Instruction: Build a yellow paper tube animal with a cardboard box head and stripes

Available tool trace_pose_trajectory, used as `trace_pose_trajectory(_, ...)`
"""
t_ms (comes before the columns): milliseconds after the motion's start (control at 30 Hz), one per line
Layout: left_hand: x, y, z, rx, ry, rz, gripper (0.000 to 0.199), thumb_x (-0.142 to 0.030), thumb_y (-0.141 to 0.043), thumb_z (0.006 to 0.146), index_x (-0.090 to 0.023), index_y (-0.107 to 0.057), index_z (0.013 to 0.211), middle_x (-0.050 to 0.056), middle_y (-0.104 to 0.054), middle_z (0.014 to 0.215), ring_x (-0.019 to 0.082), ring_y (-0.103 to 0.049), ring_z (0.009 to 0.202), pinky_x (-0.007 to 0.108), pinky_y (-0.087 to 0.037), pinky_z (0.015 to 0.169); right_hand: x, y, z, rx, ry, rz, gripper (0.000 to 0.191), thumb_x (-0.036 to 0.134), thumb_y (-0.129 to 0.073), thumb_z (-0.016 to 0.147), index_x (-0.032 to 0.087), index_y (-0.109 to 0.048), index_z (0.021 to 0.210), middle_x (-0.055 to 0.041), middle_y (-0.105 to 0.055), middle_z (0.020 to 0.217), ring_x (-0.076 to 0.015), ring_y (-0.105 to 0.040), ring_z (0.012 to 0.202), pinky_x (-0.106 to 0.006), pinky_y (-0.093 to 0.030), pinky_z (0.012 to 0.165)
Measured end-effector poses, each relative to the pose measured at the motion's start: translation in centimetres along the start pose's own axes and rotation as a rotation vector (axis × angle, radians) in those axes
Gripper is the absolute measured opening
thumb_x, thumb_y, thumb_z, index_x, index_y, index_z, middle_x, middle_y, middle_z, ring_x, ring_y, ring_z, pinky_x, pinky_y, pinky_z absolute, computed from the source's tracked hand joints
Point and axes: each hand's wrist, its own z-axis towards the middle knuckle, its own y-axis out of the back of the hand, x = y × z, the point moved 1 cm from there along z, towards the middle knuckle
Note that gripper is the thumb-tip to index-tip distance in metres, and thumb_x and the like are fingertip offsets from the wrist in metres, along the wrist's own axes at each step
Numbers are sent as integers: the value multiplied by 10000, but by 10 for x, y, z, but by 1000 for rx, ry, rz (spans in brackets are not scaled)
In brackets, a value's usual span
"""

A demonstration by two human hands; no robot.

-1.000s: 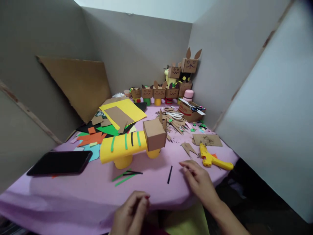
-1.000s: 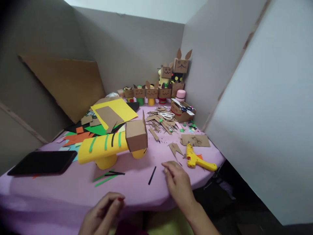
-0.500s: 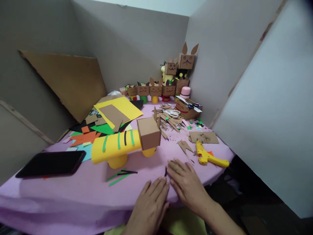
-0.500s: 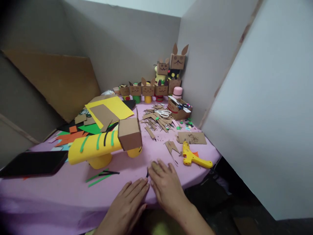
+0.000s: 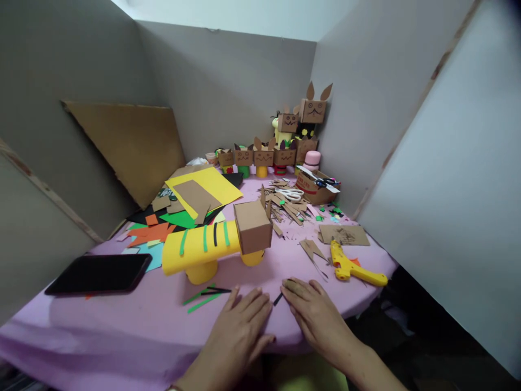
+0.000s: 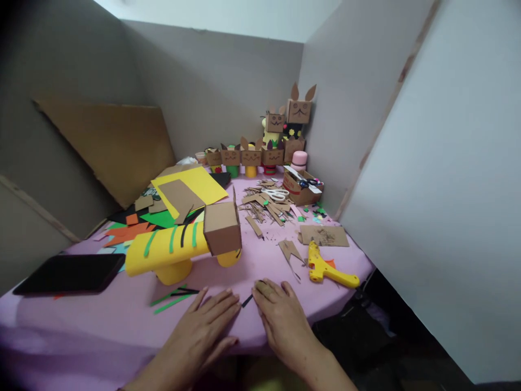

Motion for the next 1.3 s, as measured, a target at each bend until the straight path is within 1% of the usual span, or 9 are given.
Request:
trace_pose_trajectory(133,-6,-4,-4,-129,164,58,295,-261,-515,879,-179,-601,1149,69,-687,1156,247,-609,1095,444,-407,980,8,-9,0,-88,-65,-33,478,67,-382,879,201,-533,1312,-95,-573,1360,-250,-502,1259,-511,-385,1022)
trace_pose_trajectory(200,-19,-9,-2,-151,142,33,364,-285,-495,893,-181,-550,1238,77,-644,1235,225,-585,1130,420,-387,1005,13,-14,0,-117,-97,-78,467,55,-369,869,151,-559,1285,-118,-585,1342,-268,-515,1246,-514,-407,1003)
trace_pose_trajectory(333,-38,-11,8,-2,223,-107,477,-410,-483,897,-147,-506,1294,113,-598,1293,249,-546,1187,468,-400,1008,13,-27,-3,-144,-82,-200,462,46,-325,861,94,-606,1225,-160,-614,1294,-300,-566,1195,-515,-467,929)
trace_pose_trajectory(533,-32,5,2,107,285,-217,503,-467,-444,907,-162,-482,1306,84,-543,1358,276,-489,1251,568,-358,1041,-9,-45,-10,-255,2,-280,402,247,-384,909,124,-616,1214,-158,-635,1264,-320,-614,1132,-512,-506,844)
trace_pose_trajectory(800,-29,-1,-8,-9,292,-72,414,-373,-523,879,-166,-559,1236,102,-602,1285,276,-576,1155,477,-469,940,12,-26,-9,-190,-97,-239,401,144,-373,920,119,-559,1275,-142,-597,1319,-287,-551,1216,-514,-455,942)
trace_pose_trajectory(933,-22,-1,-9,-43,420,9,281,-263,-507,880,-175,-626,1119,87,-688,1151,268,-625,1068,469,-460,934,18,-24,-6,-185,-132,-225,408,114,-368,914,129,-561,1273,-135,-591,1328,-287,-543,1224,-523,-444,955)
trace_pose_trajectory(1067,-34,-7,1,-38,243,-6,411,-380,-451,915,-185,-523,1270,86,-572,1326,243,-549,1194,438,-437,984,16,-30,-6,-216,-140,-245,403,104,-376,903,115,-582,1251,-149,-605,1308,-296,-560,1202,-523,-446,949)
trace_pose_trajectory(1167,-41,-18,6,33,253,-14,486,-439,-436,915,-134,-508,1286,115,-553,1339,265,-532,1215,462,-445,983,9,-31,-12,-237,-140,-272,391,137,-394,907,100,-585,1246,-157,-614,1297,-304,-569,1187,-518,-450,943)
trace_pose_trajectory(1300,-39,-28,5,46,228,5,480,-357,-505,888,-133,-481,1312,121,-528,1362,266,-522,1226,463,-442,988,7,-26,-22,-301,-212,-310,388,159,-376,914,77,-619,1205,-173,-636,1262,-330,-584,1158,-533,-446,939)
